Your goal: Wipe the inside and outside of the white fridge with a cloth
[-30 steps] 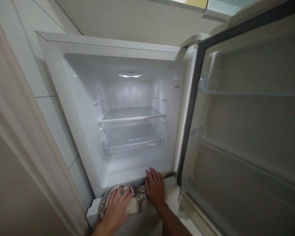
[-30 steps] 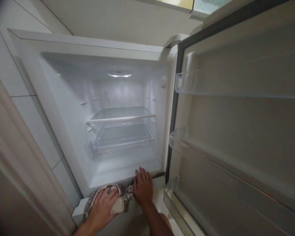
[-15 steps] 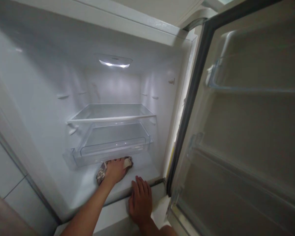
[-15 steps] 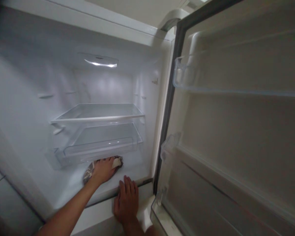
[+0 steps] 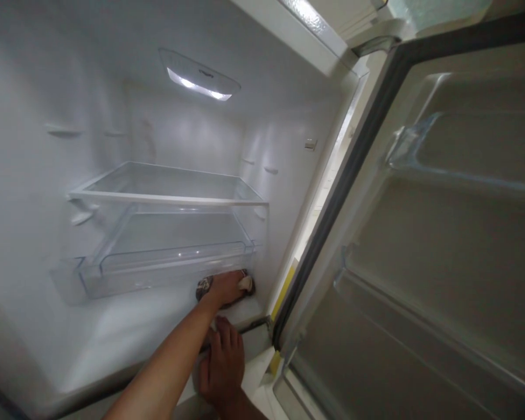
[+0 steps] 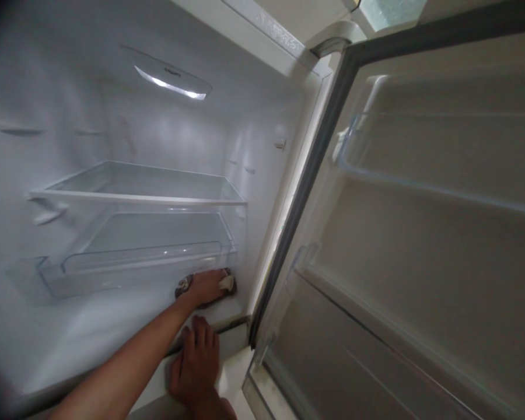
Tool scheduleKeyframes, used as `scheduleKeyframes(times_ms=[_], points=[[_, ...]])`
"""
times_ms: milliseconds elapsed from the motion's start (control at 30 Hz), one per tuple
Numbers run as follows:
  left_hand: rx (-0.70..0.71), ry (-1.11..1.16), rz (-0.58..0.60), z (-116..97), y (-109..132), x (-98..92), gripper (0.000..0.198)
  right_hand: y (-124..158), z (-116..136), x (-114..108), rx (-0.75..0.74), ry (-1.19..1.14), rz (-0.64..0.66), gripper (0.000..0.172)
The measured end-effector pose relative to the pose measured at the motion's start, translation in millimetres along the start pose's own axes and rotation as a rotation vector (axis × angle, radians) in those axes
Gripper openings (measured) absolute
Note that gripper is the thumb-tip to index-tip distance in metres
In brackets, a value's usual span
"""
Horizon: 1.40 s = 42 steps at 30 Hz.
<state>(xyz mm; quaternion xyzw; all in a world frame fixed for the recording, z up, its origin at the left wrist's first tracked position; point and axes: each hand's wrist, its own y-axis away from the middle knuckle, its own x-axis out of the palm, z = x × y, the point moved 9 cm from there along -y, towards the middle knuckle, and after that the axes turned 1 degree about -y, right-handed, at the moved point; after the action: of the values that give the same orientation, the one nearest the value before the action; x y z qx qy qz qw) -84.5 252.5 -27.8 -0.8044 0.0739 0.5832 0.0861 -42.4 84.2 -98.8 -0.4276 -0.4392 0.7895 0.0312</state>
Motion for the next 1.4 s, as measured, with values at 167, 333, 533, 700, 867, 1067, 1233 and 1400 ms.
scheduleKeyframes(times_ms=[167,333,533,700,867,1067,1233,1400], points=[[0.054,0.036,0.116,-19.7,24.0,1.9,0.051,-1.4,0.7,-1.3,0.021,0.040,0.006,0.052],[0.016,0.030,0.132,-12.6,62.7,-9.0,0.047,4.4,-2.4,5.4,0.018,0.101,-0.021,0.044],[-0.319,-0.123,0.055,106.9,140.3,-59.4,0.040,-1.6,-4.8,3.2,0.087,-0.036,0.065,0.052],[-0.528,-0.307,0.004,158.7,172.8,-80.0,0.040,-4.3,-2.5,-2.3,0.072,-0.040,0.027,0.049],[-0.569,-0.326,0.030,150.0,133.1,-67.0,0.039,0.1,-1.2,-2.1,0.017,-0.016,-0.026,0.051],[-0.405,-0.245,0.058,89.5,73.4,-41.5,0.039,2.4,2.2,-5.2,-0.044,0.006,-0.061,0.057],[-0.186,-0.133,0.063,9.5,43.0,-14.3,0.045,2.2,0.7,-0.8,-0.034,0.005,-0.028,0.054],[-0.199,-0.039,0.116,12.1,64.6,-12.3,0.047,8.9,-2.4,2.6,-0.040,0.125,-0.095,0.047]])
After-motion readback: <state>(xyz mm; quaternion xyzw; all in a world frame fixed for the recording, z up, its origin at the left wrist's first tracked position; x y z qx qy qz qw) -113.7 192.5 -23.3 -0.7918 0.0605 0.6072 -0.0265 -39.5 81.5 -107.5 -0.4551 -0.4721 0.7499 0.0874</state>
